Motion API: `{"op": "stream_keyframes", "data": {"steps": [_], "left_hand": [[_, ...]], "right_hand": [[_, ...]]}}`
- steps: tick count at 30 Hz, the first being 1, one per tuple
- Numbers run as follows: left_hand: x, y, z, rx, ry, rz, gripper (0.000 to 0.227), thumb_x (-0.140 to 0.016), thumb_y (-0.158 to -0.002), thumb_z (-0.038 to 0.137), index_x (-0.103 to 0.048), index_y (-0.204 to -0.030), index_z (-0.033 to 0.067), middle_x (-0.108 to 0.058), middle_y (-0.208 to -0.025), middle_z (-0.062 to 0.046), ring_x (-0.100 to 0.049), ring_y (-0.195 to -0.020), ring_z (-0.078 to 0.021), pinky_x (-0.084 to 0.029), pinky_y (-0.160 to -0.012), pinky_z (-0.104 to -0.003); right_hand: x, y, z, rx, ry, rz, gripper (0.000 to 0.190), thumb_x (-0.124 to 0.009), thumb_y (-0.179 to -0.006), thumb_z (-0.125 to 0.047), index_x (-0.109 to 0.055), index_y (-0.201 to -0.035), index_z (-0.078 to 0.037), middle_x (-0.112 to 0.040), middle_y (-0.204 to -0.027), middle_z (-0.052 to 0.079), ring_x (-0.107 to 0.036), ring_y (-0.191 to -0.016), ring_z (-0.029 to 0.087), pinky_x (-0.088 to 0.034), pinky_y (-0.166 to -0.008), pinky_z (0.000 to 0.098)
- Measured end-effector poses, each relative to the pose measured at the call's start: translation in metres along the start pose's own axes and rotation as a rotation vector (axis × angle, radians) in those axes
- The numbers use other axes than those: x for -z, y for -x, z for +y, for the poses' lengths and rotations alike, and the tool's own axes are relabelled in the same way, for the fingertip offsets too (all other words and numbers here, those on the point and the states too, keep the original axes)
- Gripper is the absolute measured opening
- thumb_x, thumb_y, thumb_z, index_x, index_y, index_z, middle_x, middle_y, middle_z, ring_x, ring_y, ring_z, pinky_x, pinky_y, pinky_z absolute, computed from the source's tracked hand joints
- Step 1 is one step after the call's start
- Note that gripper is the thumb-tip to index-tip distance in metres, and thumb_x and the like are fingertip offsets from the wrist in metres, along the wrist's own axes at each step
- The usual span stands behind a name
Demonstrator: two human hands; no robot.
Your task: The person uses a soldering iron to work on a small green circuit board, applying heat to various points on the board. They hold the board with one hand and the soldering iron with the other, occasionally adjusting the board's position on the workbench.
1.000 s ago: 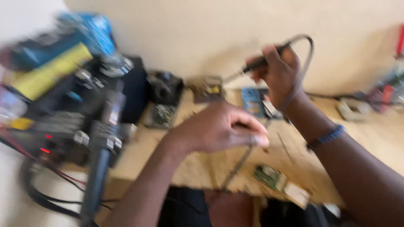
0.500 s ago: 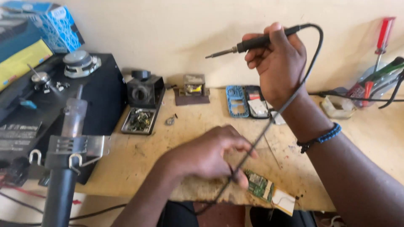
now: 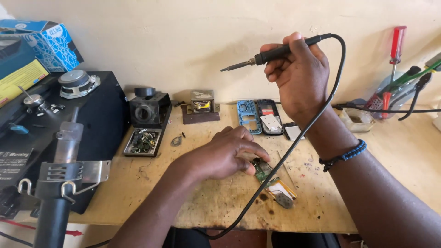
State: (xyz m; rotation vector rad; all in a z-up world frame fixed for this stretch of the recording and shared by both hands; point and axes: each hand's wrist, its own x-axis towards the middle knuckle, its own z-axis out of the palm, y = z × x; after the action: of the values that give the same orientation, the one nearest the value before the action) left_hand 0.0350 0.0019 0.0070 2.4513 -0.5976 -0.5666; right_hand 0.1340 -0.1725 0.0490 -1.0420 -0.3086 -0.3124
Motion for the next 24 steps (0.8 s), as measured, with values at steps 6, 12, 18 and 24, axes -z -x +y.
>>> {"op": "stream_keyframes", "data": {"steps": [6,12,18,24], "left_hand": [[-0.003,-0.017,-0.024,-0.085,0.157,0.191,0.037,-0.057,-0.104,-0.001,-0.083,-0.117,0.0226,-0.064,-0.142,-0.004,-0.07,-0.128,-0.0125,-0.058,-0.096,-0.026],[0.012,-0.016,-0.077,0.068,-0.007,0.604,0.022,-0.071,-0.097,0.019,-0.086,-0.104,0.0329,-0.083,-0.107,0.001,-0.076,-0.114,-0.0277,-0.057,-0.103,-0.046],[0.054,-0.031,-0.109,0.398,-0.123,0.776,0.023,-0.064,-0.09,0.02,-0.085,-0.093,0.0294,-0.081,-0.09,-0.007,-0.079,-0.1,-0.0332,-0.063,-0.091,-0.044],[0.058,-0.054,-0.125,0.428,-0.2,0.748,0.023,-0.064,-0.091,0.012,-0.083,-0.082,0.0033,-0.077,-0.082,-0.025,-0.079,-0.092,-0.0464,-0.066,-0.075,-0.057]], "right_hand": [[0.001,0.007,-0.001,0.001,0.142,-0.132,0.023,-0.063,-0.105,-0.029,-0.059,-0.095,-0.008,-0.076,-0.097,0.016,-0.058,-0.058,0.015,-0.045,-0.049,0.0263],[0.002,0.004,0.021,-0.055,0.214,-0.094,0.013,-0.067,-0.107,-0.015,-0.062,-0.109,-0.004,-0.078,-0.092,0.019,-0.064,-0.055,0.015,-0.051,-0.047,0.0231],[0.002,0.01,0.047,-0.088,0.308,-0.229,0.033,-0.079,-0.09,0.001,-0.06,-0.116,0.007,-0.072,-0.091,0.02,-0.066,-0.061,0.016,-0.055,-0.051,0.0229],[-0.015,0.021,0.065,-0.111,0.504,-0.213,0.019,-0.077,-0.098,-0.004,-0.066,-0.109,0.006,-0.066,-0.074,0.013,-0.068,-0.058,0.016,-0.055,-0.047,0.0243]]}}
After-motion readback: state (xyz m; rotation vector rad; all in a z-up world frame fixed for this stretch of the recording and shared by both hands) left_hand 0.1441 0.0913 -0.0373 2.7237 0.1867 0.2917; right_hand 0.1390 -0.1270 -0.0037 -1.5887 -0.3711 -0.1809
